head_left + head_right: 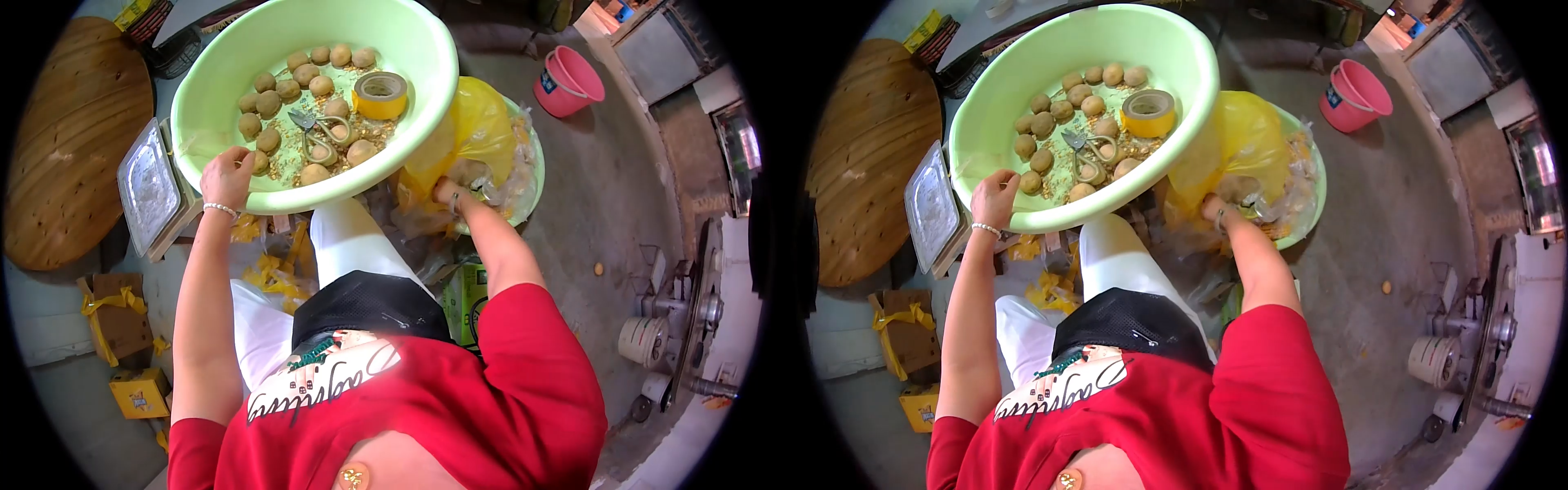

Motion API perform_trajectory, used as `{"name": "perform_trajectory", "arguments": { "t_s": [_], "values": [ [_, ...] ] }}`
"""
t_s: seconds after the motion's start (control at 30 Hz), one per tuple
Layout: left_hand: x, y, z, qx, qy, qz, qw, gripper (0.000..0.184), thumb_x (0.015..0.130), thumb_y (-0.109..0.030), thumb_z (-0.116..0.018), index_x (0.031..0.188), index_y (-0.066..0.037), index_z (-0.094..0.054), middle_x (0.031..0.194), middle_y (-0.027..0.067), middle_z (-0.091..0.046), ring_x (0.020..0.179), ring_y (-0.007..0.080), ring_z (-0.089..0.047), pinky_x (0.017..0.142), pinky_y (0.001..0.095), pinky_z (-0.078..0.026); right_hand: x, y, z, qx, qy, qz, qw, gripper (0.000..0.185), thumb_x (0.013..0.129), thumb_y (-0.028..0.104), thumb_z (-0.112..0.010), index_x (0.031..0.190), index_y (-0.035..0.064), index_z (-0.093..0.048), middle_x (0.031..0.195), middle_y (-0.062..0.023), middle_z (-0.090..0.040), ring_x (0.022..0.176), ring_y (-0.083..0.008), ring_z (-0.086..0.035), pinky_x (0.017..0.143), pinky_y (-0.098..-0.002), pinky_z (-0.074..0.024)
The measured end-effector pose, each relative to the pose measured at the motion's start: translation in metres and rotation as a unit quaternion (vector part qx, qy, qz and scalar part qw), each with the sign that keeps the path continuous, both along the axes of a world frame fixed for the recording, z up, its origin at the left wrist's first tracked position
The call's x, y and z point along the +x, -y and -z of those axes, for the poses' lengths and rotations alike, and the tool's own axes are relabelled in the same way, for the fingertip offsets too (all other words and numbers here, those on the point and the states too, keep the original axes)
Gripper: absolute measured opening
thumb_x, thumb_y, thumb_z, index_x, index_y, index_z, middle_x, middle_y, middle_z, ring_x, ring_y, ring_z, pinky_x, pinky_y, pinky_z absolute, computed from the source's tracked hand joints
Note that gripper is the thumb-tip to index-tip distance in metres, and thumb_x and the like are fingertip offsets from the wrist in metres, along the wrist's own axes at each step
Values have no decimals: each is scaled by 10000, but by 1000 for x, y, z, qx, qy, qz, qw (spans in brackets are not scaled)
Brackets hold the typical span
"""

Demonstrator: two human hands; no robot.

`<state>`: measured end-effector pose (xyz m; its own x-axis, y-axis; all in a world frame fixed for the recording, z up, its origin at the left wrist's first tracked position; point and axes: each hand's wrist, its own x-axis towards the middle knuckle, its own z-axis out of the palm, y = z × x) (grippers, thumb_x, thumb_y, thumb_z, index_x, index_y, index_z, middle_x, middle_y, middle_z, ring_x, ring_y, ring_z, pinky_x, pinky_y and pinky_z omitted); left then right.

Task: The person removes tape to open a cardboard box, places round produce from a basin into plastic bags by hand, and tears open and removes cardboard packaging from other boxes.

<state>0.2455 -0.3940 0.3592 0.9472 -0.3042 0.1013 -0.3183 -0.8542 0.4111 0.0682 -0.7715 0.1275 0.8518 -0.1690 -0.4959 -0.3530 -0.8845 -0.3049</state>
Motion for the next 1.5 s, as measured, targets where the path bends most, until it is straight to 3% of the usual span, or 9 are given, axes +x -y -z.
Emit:
{"name": "perform_trajectory", "arguments": {
  "t_s": [0.03,0.43,0.63,0.73,0.83,0.97,1.1,1.3,1.5],
  "values": [
    [0,1,0,1,-2,-3,1000,281,769,-346,-546,866,-116,-673,803,119,-653,788,289,-607,720,368,-459,10,3,1,-32,-26,-112,993,323,733,129,-502,1002,-36,-569,1037,-233,-578,993,-366,-545,824,-397,-444],
    [2,0,5,-27,18,-6,999,262,781,-330,-557,877,-114,-672,775,117,-654,740,284,-621,685,359,-470,-69,27,-76,1,61,266,962,319,713,109,-517,1015,93,-620,1019,-190,-591,971,-360,-546,830,-414,-445],
    [1,-1,5,-47,15,-6,999,251,777,-313,-570,874,-105,-672,762,115,-653,729,275,-623,677,352,-471,-101,71,-19,-144,116,216,959,328,696,89,-537,1008,84,-638,953,-172,-617,995,-339,-547,849,-357,-434],
    [2,-2,6,-55,23,-5,998,247,775,-309,-572,869,-104,-673,753,113,-652,721,272,-621,675,351,-471,-104,83,-5,67,87,365,924,364,702,77,-571,1065,60,-583,850,-153,-614,809,-308,-595,703,-378,-484],
    [0,-2,6,-53,25,-8,998,243,774,-306,-572,863,-105,-675,753,115,-651,721,273,-621,677,351,-471,-103,72,-48,299,165,557,757,410,712,70,-605,1112,44,-520,754,-126,-585,593,-260,-590,520,-400,-500],
    [0,-1,2,-46,17,-10,999,243,773,-309,-568,864,-112,-677,766,117,-652,731,275,-622,677,351,-470,-107,75,-71,197,109,565,793,347,734,92,-653,1060,43,-546,664,-118,-557,419,-190,-519,396,-331,-428],
    [1,-4,6,-68,30,-4,997,244,771,-314,-564,861,-116,-676,762,113,-651,733,279,-618,674,355,-468,-107,73,-64,-170,112,271,941,419,708,99,-643,1114,66,-544,905,-160,-613,808,-300,-606,717,-382,-479],
    [1,-3,4,-50,19,-7,999,242,770,-312,-560,854,-116,-673,757,113,-648,734,290,-611,681,360,-468,-66,41,-73,-177,94,134,971,420,711,92,-605,1125,71,-538,1125,-179,-551,1047,-307,-520,822,-411,-441],
    [1,-5,5,-47,28,-8,998,237,770,-317,-562,850,-125,-675,755,111,-648,735,289,-610,677,361,-468,-67,78,8,-149,61,269,950,252,717,60,-569,955,-2,-622,846,-173,-640,816,-280,-629,687,-340,-499]
  ]
}}
